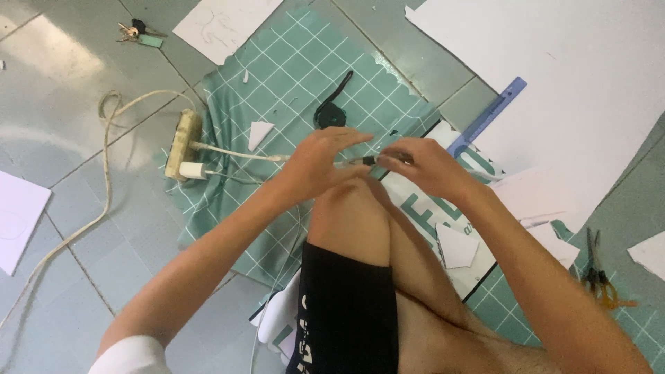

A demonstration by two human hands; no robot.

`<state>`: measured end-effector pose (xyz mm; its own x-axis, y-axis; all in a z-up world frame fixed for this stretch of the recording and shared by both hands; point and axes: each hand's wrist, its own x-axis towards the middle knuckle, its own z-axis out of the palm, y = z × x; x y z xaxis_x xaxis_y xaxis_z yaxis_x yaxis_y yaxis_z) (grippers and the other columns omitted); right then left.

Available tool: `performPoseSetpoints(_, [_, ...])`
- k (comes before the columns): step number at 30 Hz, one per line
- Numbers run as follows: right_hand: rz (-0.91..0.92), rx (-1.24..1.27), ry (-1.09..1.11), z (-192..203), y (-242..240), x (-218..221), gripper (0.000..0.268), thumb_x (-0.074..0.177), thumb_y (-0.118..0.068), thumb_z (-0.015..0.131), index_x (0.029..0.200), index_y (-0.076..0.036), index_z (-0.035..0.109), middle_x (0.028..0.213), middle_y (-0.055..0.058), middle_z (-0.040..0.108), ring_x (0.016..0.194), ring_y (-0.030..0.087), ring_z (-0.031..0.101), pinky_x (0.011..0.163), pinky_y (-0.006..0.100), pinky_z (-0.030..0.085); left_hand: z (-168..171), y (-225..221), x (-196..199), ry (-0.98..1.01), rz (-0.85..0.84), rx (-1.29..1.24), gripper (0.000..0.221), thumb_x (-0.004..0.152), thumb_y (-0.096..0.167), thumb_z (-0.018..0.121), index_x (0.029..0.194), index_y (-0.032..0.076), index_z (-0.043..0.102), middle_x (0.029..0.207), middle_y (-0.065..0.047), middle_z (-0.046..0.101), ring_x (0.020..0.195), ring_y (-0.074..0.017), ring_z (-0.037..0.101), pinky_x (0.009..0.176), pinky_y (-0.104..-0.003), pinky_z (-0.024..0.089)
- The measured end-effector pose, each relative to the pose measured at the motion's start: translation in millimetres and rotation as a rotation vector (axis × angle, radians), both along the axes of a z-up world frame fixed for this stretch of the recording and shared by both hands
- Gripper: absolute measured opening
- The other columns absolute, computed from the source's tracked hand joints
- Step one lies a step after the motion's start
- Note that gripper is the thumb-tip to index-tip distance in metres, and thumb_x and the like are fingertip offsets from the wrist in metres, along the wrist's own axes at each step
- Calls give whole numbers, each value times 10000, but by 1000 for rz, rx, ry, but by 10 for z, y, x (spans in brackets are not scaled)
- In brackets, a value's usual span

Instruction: The person is cutting foam sheets with a utility knife and scissors, then gluing the pieces together to assemble a structure.

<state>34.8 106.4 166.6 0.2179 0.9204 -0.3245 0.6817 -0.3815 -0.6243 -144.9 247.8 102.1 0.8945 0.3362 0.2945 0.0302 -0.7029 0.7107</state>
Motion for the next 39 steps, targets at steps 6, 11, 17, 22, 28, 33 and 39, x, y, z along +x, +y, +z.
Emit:
performPoseSetpoints(6, [-75, 19, 56, -118, 34, 72, 423, 1024, -366, 628, 1212, 4, 703, 1102, 198, 750, 1103, 311, 720, 981, 421, 574, -348, 35, 269, 190, -20, 385, 310, 942, 377, 735, 1133, 134, 745, 1030, -60, 767, 1025, -243, 723, 1042, -434, 469])
performPoseSetpoints(11, [-158, -1, 48, -225, -20, 269, 380, 1021, -325, 635, 1219, -7, 702, 1109, 195, 745, 1093, 308, 716, 982, 436, 563, -510, 200, 223, 196, 35, 361, 246, 1006, 399, 644, 1054, 175, 735, 922, -36, 760, 958, -231, 730, 1047, -449, 454])
performPoseSetpoints(17, [-386, 281, 51, -174, -716, 895, 246, 1027, -210, 698, 1097, 22, 736, 955, 190, 734, 951, 247, 682, 933, 427, 528, -426, 472, 29, 396, 217, 196, 407, 958, 491, 689, 1224, 186, 728, 1064, -57, 772, 1004, -287, 728, 994, -457, 492])
performPoseSetpoints(22, [-465, 386, 62, 188, -1258, 742, 169, 1011, -98, 648, 1119, 7, 723, 898, 69, 673, 797, 120, 525, 681, 239, 372, -5, 251, -58, -53, 163, -712, 596, 998, 357, 534, 1505, 54, 455, 1448, -121, 606, 1197, -176, 620, 1048, -305, 506])
performPoseSetpoints(28, [-466, 477, -283, 355, -2073, 722, 162, 1067, -7, 636, 1227, 20, 640, 1040, 117, 635, 646, 138, 389, 567, 268, 302, 415, -656, -154, -720, -509, -2061, 876, 999, 750, 317, 1666, 184, 258, 1614, -190, 370, 1481, -378, 364, 1245, -483, 281])
performPoseSetpoints(33, [-344, 611, -517, 465, -2757, 726, 205, 1002, 152, 710, 1198, 101, 677, 1183, 187, 696, 977, 265, 592, 937, 372, 479, 511, -1392, -73, -663, -727, -2205, 840, 1006, 829, 225, 1673, 324, 147, 1701, -80, 169, 1572, -299, 138, 1298, -504, 82])
performPoseSetpoints(39, [-380, 645, -567, 526, -3234, 472, 342, 844, 162, 788, 1160, 70, 694, 1207, 192, 720, 1026, 283, 657, 946, 377, 512, 630, -1947, 97, -418, -731, -2248, 771, 1005, 766, 144, 1656, 356, 103, 1721, -66, 109, 1584, -275, 103, 1288, -495, 88])
